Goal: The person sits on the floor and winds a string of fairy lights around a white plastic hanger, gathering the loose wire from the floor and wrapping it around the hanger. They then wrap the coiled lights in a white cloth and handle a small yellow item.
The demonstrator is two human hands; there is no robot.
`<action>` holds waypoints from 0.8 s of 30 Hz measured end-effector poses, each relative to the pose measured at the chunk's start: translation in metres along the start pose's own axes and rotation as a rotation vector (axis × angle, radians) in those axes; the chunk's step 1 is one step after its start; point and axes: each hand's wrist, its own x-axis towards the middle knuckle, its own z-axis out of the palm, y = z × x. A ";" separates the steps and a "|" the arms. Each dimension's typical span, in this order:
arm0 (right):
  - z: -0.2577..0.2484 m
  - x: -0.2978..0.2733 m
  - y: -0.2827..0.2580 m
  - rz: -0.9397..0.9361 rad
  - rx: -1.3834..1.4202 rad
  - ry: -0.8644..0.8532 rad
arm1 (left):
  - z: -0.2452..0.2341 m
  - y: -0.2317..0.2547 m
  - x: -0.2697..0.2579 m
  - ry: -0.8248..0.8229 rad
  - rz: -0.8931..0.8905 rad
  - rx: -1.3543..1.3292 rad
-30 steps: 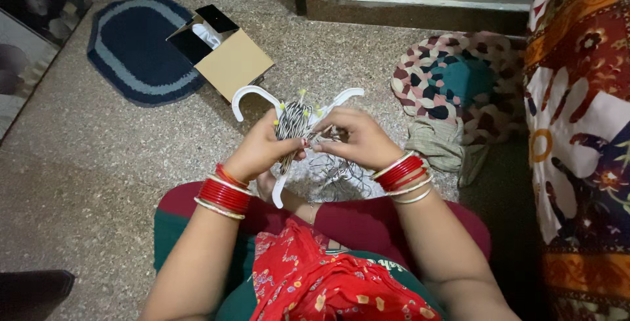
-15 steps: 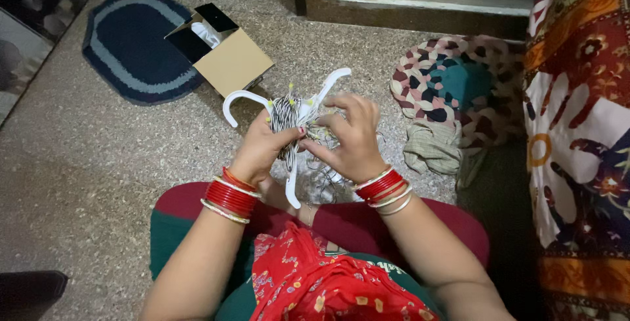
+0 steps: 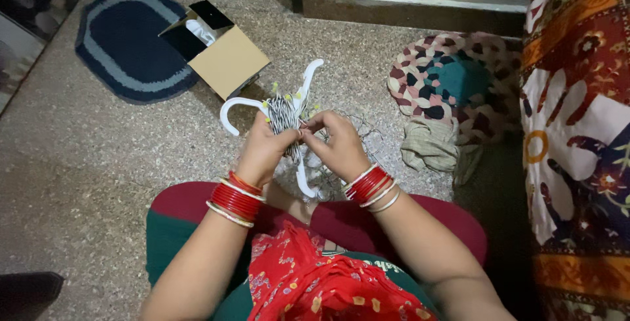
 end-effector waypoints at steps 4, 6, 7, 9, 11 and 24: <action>0.001 -0.001 0.007 0.068 0.054 -0.048 | -0.001 -0.006 0.000 0.024 0.109 0.308; 0.000 0.000 0.009 0.043 0.075 -0.053 | -0.002 -0.007 0.000 0.020 0.203 0.366; -0.003 0.002 0.011 -0.022 0.056 -0.044 | -0.003 -0.007 -0.001 0.041 0.145 0.452; -0.013 0.006 0.016 -0.087 -0.001 0.003 | -0.004 -0.007 -0.003 0.079 0.028 0.625; -0.024 0.008 0.020 -0.084 -0.077 0.082 | -0.005 -0.007 -0.004 0.064 0.107 0.624; -0.021 0.013 0.044 0.183 -0.153 0.019 | 0.014 0.012 -0.018 -0.038 -0.099 0.258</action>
